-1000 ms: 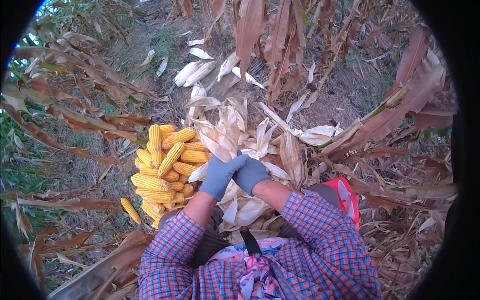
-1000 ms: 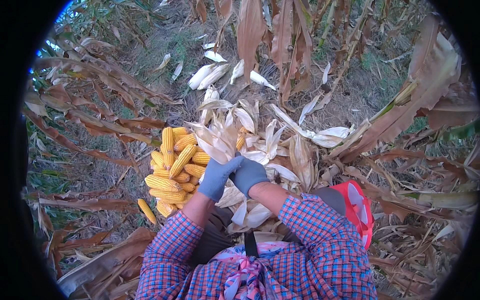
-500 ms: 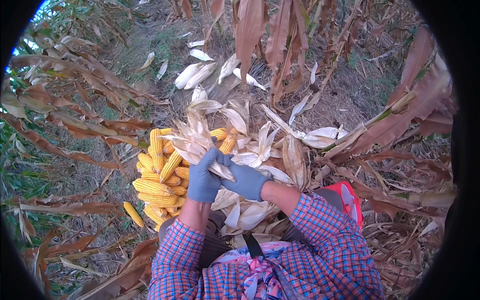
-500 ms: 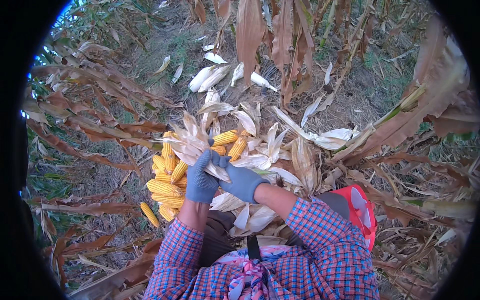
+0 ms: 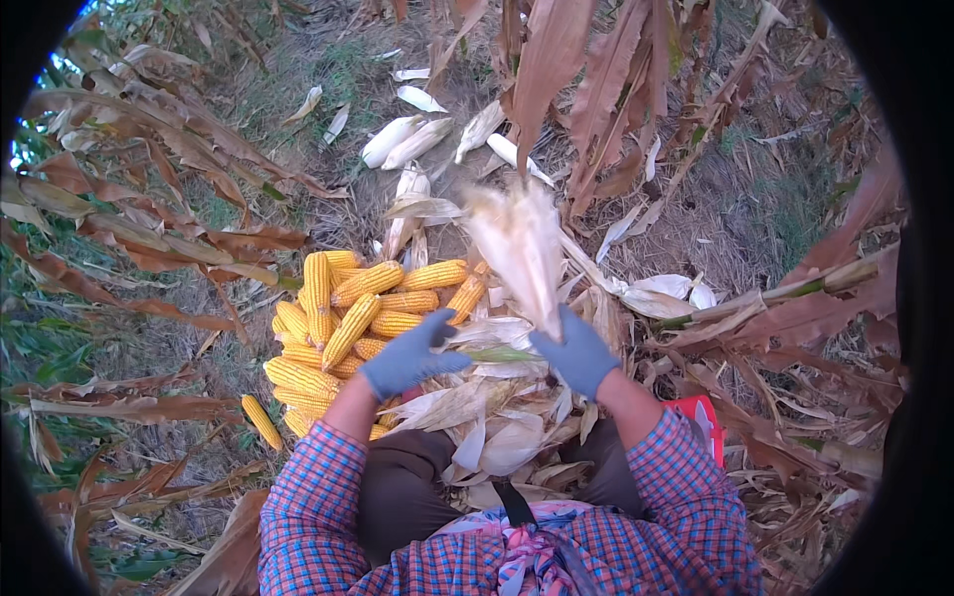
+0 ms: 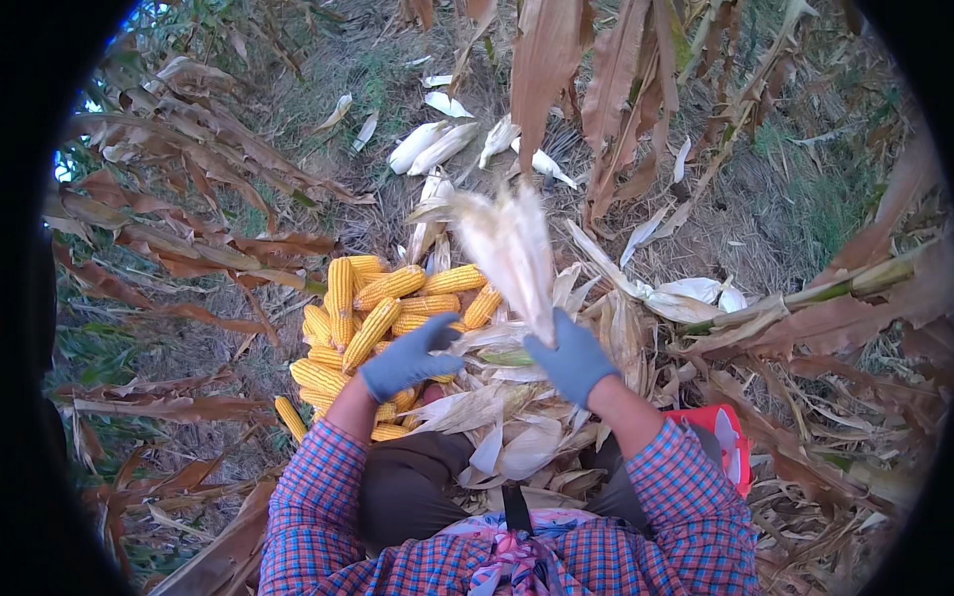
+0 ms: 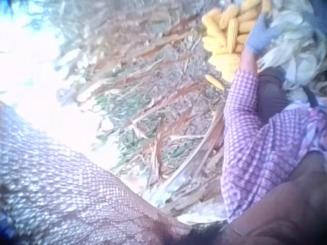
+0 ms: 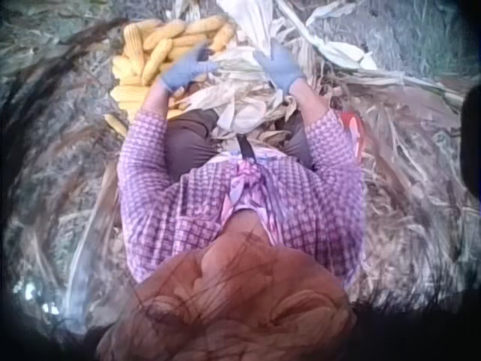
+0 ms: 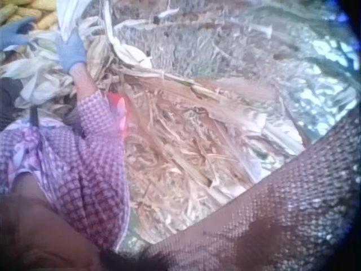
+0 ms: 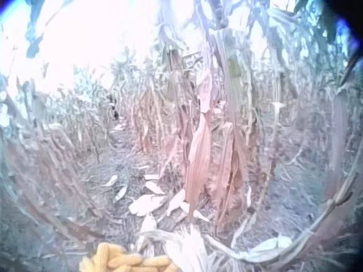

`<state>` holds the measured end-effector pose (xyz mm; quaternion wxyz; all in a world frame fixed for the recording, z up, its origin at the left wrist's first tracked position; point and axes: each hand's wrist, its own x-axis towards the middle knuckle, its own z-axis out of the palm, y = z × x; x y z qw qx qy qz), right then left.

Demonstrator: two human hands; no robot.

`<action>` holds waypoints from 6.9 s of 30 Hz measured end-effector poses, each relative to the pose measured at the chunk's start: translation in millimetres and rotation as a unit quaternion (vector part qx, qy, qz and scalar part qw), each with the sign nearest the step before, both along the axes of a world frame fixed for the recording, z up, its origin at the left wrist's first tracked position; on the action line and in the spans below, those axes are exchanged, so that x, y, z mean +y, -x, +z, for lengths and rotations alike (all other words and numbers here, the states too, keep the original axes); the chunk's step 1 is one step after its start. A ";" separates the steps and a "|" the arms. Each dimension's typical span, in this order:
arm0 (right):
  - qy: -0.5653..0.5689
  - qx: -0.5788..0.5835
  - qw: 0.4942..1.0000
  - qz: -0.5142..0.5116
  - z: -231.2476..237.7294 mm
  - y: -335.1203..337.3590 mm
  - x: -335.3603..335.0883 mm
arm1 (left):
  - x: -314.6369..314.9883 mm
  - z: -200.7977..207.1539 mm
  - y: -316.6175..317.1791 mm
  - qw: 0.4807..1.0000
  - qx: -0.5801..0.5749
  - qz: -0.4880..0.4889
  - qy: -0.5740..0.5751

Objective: The person sits in a cornfield and shucks corn cobs by hand, removing the husks and silk. They place the shucked cobs into a pile and discard the husks onto the ground.

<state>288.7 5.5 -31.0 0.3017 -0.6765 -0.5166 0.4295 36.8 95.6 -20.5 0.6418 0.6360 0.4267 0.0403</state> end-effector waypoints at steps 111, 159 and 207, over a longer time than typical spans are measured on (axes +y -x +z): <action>-0.130 0.120 0.984 -0.017 -151.5 52.2 381.2 | 54.7 61.6 108.0 0.770 -0.186 0.599 -0.117; -0.039 0.220 0.972 -0.067 -56.5 -75.4 143.7 | 182.3 -170.3 82.9 0.931 0.193 0.286 -0.118; -0.100 0.468 0.876 -0.049 30.8 8.3 82.5 | 31.5 -7.6 -83.5 0.872 -0.261 0.412 0.041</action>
